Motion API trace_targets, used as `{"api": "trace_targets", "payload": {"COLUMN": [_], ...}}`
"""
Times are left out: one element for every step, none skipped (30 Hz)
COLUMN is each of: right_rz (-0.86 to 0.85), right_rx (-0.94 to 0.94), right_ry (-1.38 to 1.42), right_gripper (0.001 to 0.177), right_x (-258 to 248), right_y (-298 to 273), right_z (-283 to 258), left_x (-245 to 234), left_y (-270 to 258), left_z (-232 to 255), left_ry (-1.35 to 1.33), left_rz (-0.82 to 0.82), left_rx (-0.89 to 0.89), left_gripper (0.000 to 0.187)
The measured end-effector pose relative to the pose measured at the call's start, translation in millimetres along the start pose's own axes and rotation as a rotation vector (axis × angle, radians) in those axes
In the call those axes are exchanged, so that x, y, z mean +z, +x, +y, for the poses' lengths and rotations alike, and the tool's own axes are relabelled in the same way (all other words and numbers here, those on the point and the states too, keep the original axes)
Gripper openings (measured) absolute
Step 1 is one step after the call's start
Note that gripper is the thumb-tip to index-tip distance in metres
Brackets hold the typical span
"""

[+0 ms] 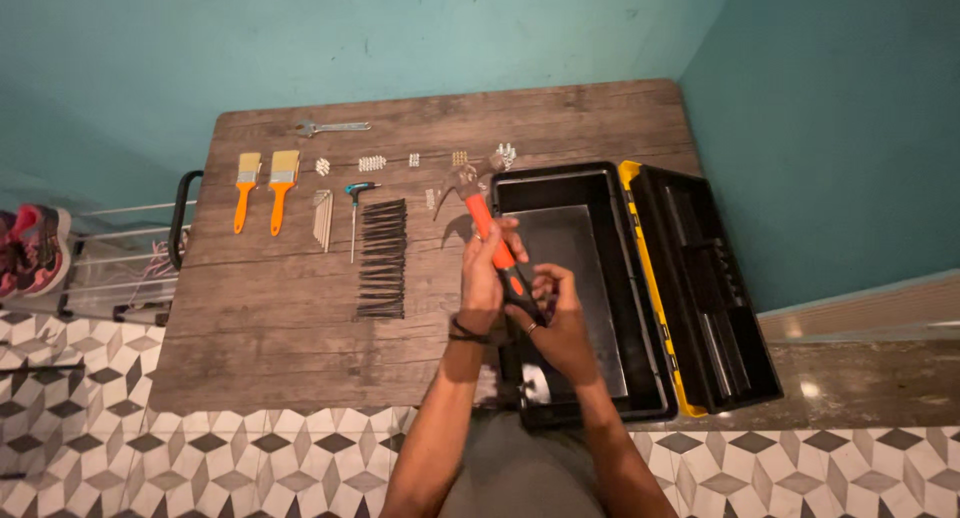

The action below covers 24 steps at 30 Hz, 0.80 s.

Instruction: The person removes tools and hardware from a yellow toolbox, arranges them neatly on a wooden table, then closes the toolbox. Items handled include paintbrushes, a hammer, a wrench, a screwdriver, Allen keys, nails, screws, and a sanding block.

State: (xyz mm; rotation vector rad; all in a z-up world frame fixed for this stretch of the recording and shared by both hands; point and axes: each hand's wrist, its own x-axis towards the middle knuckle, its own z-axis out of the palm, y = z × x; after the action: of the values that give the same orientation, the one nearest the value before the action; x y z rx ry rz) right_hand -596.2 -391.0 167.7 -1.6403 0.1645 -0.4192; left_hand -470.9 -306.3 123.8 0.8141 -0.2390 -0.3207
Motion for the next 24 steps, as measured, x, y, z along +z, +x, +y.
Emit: {"api": "trace_targets", "payload": {"right_rz": [-0.01,-0.021,-0.032,-0.014,0.003,0.02,0.023,0.025,0.03,-0.041,-0.111,-0.18,-0.276,-0.369,-0.456,-0.481,-0.495,-0.503,-0.507,-0.512,-0.514,-0.569,-0.623,-0.677], "right_rx": [0.023,0.046,0.069,0.027,-0.015,-0.058,-0.081,-0.104,-0.132,-0.048,0.036,0.121,0.197,0.273,0.349,0.47,0.583,0.693,0.71,0.726,0.745,0.704,0.658,0.609], "right_ry": [-0.023,-0.046,-0.069,-0.12,-0.17,-0.22,-0.241,-0.263,-0.284,-0.23,-0.177,-0.123,0.004,0.132,0.26,0.535,0.809,1.086,1.146,1.205,1.266,1.371,1.476,1.578], "right_gripper": [0.063,0.058,0.054,0.053,0.052,0.051,0.049,0.047,0.046,0.044,0.043,0.042,0.042,0.042,0.042,0.042,0.043,0.043,0.043,0.044,0.044,0.045,0.046,0.049], "right_x": [1.8,4.6,7.9,12.0,17.2,22.2,26.6,30.2,33.6,35.7,36.2,36.8,36.9,36.9,39.7,45.1,50.5,56.5,62.4,68.7,74.7,81.3,88.6,96.2], "right_y": [-0.4,-0.7,-0.5,-1.0,-3.2,-4.3,-4.8,-4.5,-2.9,-1.0,1.5,4.3,8.6,13.1,14.6,12.3,10.5,11.0,14.2,18.5,20.0,22.5,26.7,29.7], "right_z": [-0.5,-1.2,-2.2,-3.2,-4.2,-4.5,-4.1,-2.8,-0.2,3.1,6.8,11.1,16.0,21.0,25.7,29.8,32.7,35.8,40.0,44.7,49.2,53.6,57.8,61.1], "left_x": [-1.9,-3.4,-5.0,-6.8,-9.0,-10.6,-11.9,-13.9,-17.1,-21.1,-25.1,-29.0,-33.0,-36.2,-38.4,-40.4,-41.2,-42.6,-44.8,-47.5,-50.5,-53.8,-57.5,-61.7], "left_y": [0.7,1.8,3.1,4.6,5.1,7.3,9.1,9.0,8.3,6.5,4.8,4.0,3.9,3.7,3.1,1.6,2.7,2.8,1.4,2.2,2.4,2.7,3.8,4.6], "left_z": [6.1,11.8,17.2,22.2,26.7,30.0,32.4,35.0,38.7,43.4,48.8,54.8,61.5,68.0,73.9,80.0,85.9,91.8,96.8,101.1,104.1,106.0,107.5,108.5], "left_ry": [-0.033,-0.066,-0.038,-0.011,0.017,0.038,0.059,0.081,0.119,0.156,0.193,0.185,0.178,0.171,0.16,0.148,0.134,0.158,0.182,0.205,0.202,0.199,0.196,0.197], "left_rz": [-0.028,-0.057,-0.061,-0.066,-0.068,-0.059,-0.05,-0.04,-0.062,-0.084,-0.107,-0.105,-0.104,-0.103,-0.096,-0.089,-0.087,-0.069,-0.051,-0.033,-0.007,0.019,0.044,0.049], "left_rx": [0.013,0.027,0.036,0.045,0.055,0.057,0.055,0.052,0.073,0.095,0.115,0.115,0.113,0.111,0.106,0.101,0.096,0.081,0.063,0.046,0.036,0.026,0.016,-0.007], "left_gripper": [0.036,0.036,0.035,0.035,0.035,0.035,0.034,0.033,0.033,0.033,0.033,0.033,0.033,0.033,0.034,0.035,0.036,0.037,0.038,0.039,0.039,0.039,0.04,0.04]}}
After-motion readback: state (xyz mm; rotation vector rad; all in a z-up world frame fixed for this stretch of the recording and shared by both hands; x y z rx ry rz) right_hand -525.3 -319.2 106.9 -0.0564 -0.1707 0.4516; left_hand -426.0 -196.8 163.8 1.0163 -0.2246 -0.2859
